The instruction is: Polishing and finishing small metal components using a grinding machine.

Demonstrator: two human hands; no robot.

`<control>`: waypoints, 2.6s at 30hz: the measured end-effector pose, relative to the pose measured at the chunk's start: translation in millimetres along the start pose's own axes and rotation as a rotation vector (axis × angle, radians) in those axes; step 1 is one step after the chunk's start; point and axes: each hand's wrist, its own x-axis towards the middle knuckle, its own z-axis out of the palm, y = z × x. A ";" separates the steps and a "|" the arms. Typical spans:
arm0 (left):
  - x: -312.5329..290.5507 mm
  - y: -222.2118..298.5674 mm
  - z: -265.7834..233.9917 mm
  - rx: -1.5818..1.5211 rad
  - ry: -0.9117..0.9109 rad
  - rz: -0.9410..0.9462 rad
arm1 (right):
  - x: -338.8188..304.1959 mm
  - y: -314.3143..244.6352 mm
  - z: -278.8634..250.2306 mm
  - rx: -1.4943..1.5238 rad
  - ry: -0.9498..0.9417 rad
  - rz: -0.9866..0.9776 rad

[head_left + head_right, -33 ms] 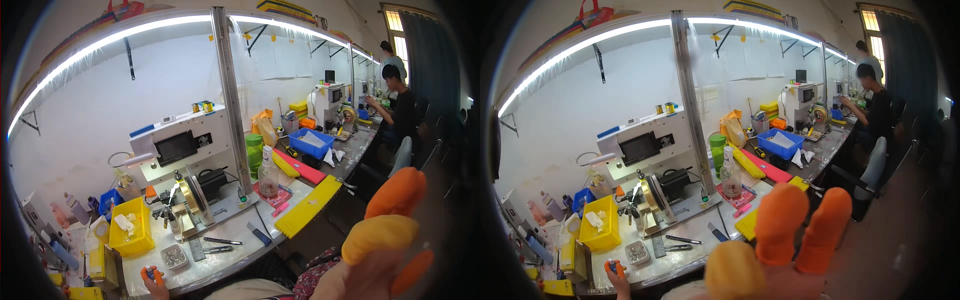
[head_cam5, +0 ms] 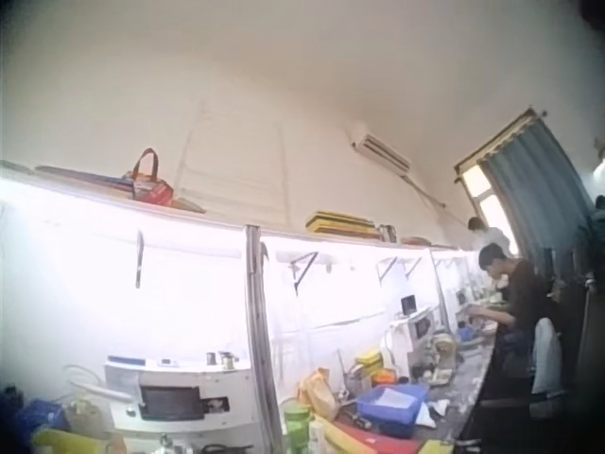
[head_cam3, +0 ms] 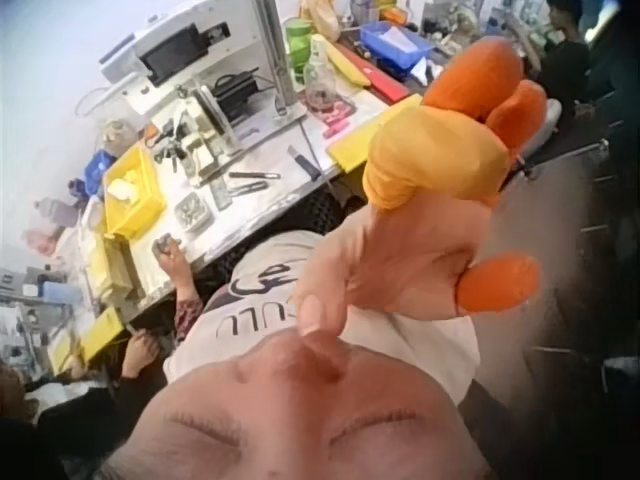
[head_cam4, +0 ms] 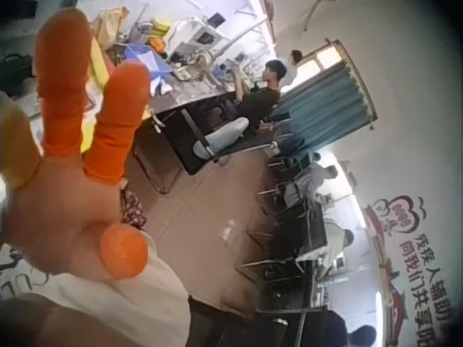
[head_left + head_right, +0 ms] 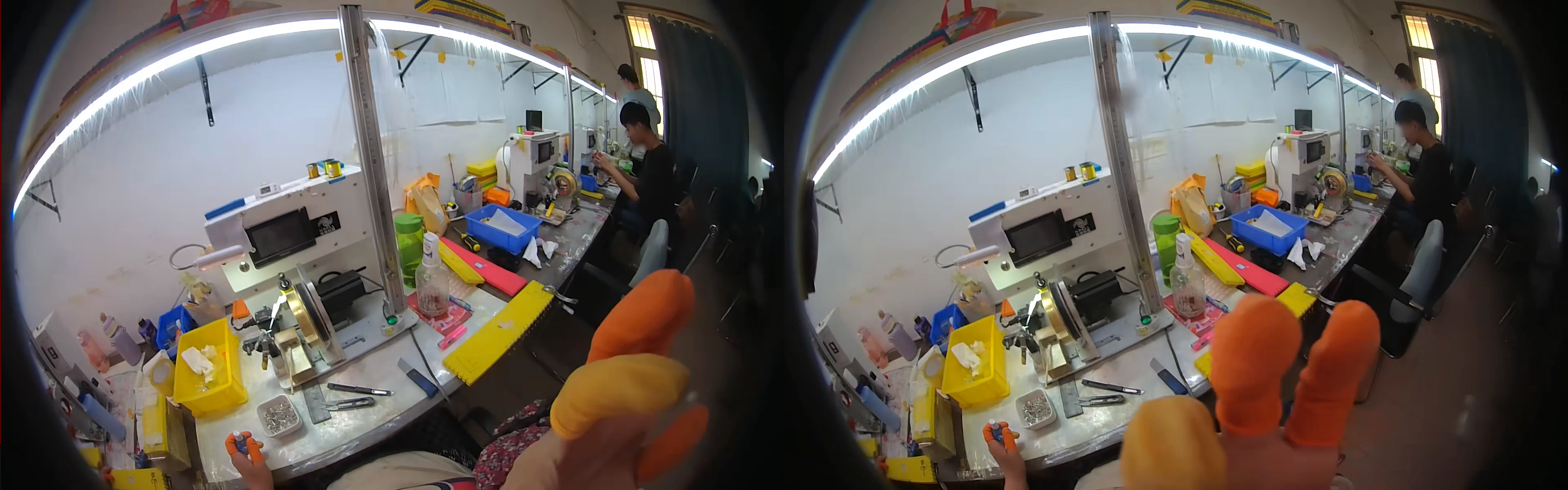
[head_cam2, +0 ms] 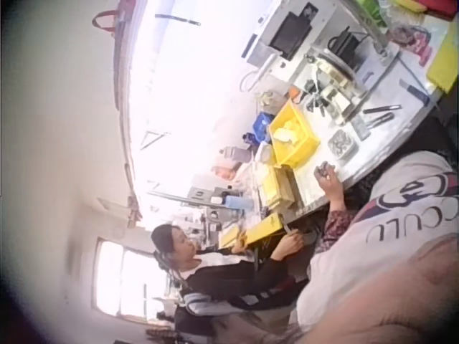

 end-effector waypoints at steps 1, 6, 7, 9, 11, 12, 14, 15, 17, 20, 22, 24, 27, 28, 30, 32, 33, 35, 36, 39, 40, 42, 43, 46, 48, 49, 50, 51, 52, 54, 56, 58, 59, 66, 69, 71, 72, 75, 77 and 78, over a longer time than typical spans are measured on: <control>-5.3 13.7 2.2 -0.057 0.005 -0.138 | -2.7 -3.5 -2.7 0.029 0.009 0.019; 0.1 -1.8 5.0 -0.019 -0.043 0.028 | -15.3 -14.6 -7.3 0.110 0.045 0.020; -0.7 6.5 8.1 -0.030 -0.038 -0.020 | -17.0 -17.3 -10.7 0.116 0.055 0.017; -1.7 6.2 6.8 -0.048 -0.005 -0.104 | -19.0 -17.9 -14.1 0.143 0.074 0.027; -3.7 -2.2 2.8 -0.026 -0.028 -0.096 | -18.4 -17.3 -15.5 0.164 0.095 0.026; -4.2 -4.3 2.7 -0.004 -0.044 -0.085 | -18.2 -14.6 -15.3 0.176 0.101 0.039; -3.9 -2.2 2.6 -0.045 -0.043 -0.123 | -19.9 -10.7 -16.9 0.151 0.171 -0.080; -3.4 -1.3 2.7 -0.082 -0.034 -0.160 | -20.2 -11.3 -22.9 0.058 0.158 0.022; -1.6 -17.0 -5.7 -0.060 -0.078 -0.136 | -30.1 -14.1 -32.5 0.120 0.196 0.071; 0.6 -24.3 -10.5 0.003 -0.114 -0.101 | -47.0 -11.3 -29.4 0.109 0.186 0.133; 3.7 -19.3 -5.9 0.065 -0.146 -0.067 | -54.2 -11.9 -20.8 0.072 0.181 0.145; 2.5 -16.9 -5.2 0.079 -0.150 -0.063 | -58.7 -8.1 -13.9 0.053 0.170 0.182; 0.0 -19.3 -9.8 0.039 -0.139 -0.116 | -59.7 -0.7 -7.6 0.045 0.159 0.231; -0.6 -19.6 -9.0 0.019 -0.125 -0.102 | -58.3 0.9 -6.1 0.040 0.152 0.243; -1.8 -19.5 -8.2 -0.001 -0.103 -0.089 | -52.7 5.5 -2.4 0.037 0.136 0.279; -2.3 -19.1 -8.4 -0.021 -0.114 -0.117 | -44.3 10.8 -1.3 0.034 0.118 0.307; -2.7 -19.2 -7.8 -0.021 -0.109 -0.117 | -38.7 13.7 -2.0 0.033 0.106 0.321; 5.4 -15.4 8.7 -0.051 -0.159 -0.115 | -24.4 12.8 -4.2 0.014 0.059 0.283; 3.6 -16.6 7.6 -0.034 -0.137 -0.122 | -5.3 21.9 -16.1 0.051 0.033 0.324; -3.3 -13.0 -8.4 -0.085 -0.003 -0.127 | 6.0 45.2 -68.3 -0.229 -0.050 0.254; -2.7 -9.4 -6.1 -0.089 0.010 -0.127 | 2.0 41.1 -93.5 -0.420 -0.048 0.184; -3.7 -4.8 -4.1 -0.132 -0.011 -0.092 | -14.0 29.5 -144.2 -1.021 -0.017 -0.029; -0.8 -1.1 -0.2 -0.137 0.007 -0.093 | -25.6 14.0 -177.9 -1.235 -0.112 -0.055; 6.6 8.9 6.3 -0.164 -0.053 -0.095 | -70.4 -45.9 -233.1 -1.883 -0.227 0.305; 8.0 6.4 5.5 -0.147 -0.080 -0.063 | -102.1 -72.3 -262.3 -2.173 -0.387 0.368; 8.1 4.5 5.1 -0.166 -0.084 -0.055 | -114.9 -85.5 -277.4 -2.167 -0.395 0.373; 8.5 6.2 5.5 -0.167 -0.084 -0.055 | -125.2 -97.8 -291.2 -2.189 -0.310 0.635; 8.1 9.9 6.4 -0.177 -0.081 -0.114 | -126.8 -102.0 -297.4 -2.186 -0.218 0.898; 8.8 12.4 8.0 -0.187 -0.081 -0.171 | -126.2 -104.5 -304.5 -2.185 -0.214 0.895; 11.0 4.9 6.8 -0.187 -0.053 -0.185 | -120.7 -100.7 -308.2 -2.275 -0.203 0.918; 11.2 0.4 5.3 -0.188 -0.022 -0.199 | -119.8 -99.2 -307.5 -2.266 -0.188 1.080; 10.9 1.1 4.7 -0.146 -0.023 -0.230 | -115.8 -94.4 -298.3 -2.280 -0.349 1.086; 10.5 2.4 5.3 -0.147 -0.025 -0.229 | -118.4 -96.8 -302.6 -2.281 -0.346 1.085; 11.1 -1.7 6.7 -0.190 -0.058 -0.230 | -123.0 -106.6 -322.4 -1.977 -0.224 1.251; 10.6 -2.8 6.1 -0.186 -0.067 -0.235 | -124.4 -107.2 -327.5 -1.941 -0.182 1.291; 10.1 -3.2 5.6 -0.182 -0.074 -0.236 | -125.8 -107.5 -328.6 -1.939 -0.184 1.288; 10.5 -2.7 5.8 -0.188 -0.071 -0.241 | -124.6 -106.7 -327.5 -1.939 -0.183 1.289; 10.5 -3.2 5.9 -0.191 -0.069 -0.239 | -119.0 -103.2 -319.8 -1.948 -0.185 1.300; 11.0 -4.8 6.0 -0.189 -0.069 -0.229 | -118.0 -102.9 -317.8 -1.960 -0.191 1.307; 11.3 -6.5 5.5 -0.190 -0.076 -0.228 | -118.0 -103.3 -318.1 -1.955 -0.181 1.316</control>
